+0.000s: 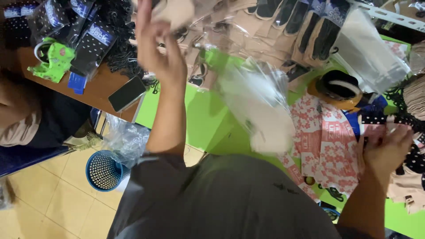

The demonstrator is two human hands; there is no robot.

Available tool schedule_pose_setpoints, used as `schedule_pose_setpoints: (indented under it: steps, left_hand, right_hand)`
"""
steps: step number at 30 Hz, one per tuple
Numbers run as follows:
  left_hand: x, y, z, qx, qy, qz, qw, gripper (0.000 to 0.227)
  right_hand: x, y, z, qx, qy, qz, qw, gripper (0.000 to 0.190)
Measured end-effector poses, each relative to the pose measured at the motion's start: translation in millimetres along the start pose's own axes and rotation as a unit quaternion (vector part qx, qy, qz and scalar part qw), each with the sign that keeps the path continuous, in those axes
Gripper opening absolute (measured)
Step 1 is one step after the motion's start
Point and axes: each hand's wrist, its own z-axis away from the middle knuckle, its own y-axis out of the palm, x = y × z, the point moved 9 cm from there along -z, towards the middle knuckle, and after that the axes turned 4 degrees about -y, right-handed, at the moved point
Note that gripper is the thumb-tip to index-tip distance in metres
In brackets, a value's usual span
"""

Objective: Packaging pairs of socks into individual plastic bags

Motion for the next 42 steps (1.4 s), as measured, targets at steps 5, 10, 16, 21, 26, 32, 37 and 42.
schedule_pose_setpoints:
  steps: [5, 10, 16, 21, 26, 32, 37, 42]
  left_hand:
    - [127.6, 72.7, 15.4, 0.282, -0.082, -0.181, 0.939, 0.058]
    - [139.0, 92.6, 147.3, 0.248, -0.311, -0.088, 0.913, 0.045]
    - [46.0, 136.2, 411.2, 0.717, -0.175, -0.091, 0.669, 0.050]
    - [68.7, 125.3, 471.1, 0.727, -0.147, -0.127, 0.659, 0.022]
    - [62.1, 123.9, 443.4, 0.753, -0.135, -0.157, 0.625, 0.032]
    - [66.7, 114.5, 413.3, 0.659, -0.167, -0.172, 0.713, 0.022]
    - [72.6, 106.8, 368.3, 0.583, -0.432, 0.022, 0.688, 0.010]
    - [47.6, 98.9, 366.1, 0.576, -0.292, -0.069, 0.760, 0.014]
  right_hand:
    - [-8.0, 17.6, 18.1, 0.034, 0.097, 0.011, 0.995, 0.027]
    - [-80.8, 49.1, 28.5, 0.090, 0.198, 0.070, 0.973, 0.068]
    - [-107.6, 40.5, 14.4, 0.097, 0.177, 0.076, 0.977, 0.026]
    - [-16.3, -17.1, -11.2, 0.058, 0.083, 0.053, 0.993, 0.027]
    - [-1.3, 45.5, 13.4, 0.153, 0.103, -0.101, 0.978, 0.028]
    - [-39.1, 123.4, 33.5, 0.350, 0.353, -0.281, 0.821, 0.079]
    - [-27.3, 76.2, 12.9, 0.325, 0.326, -0.320, 0.828, 0.047]
    - [45.1, -43.1, -37.8, 0.415, 0.298, -0.383, 0.769, 0.063]
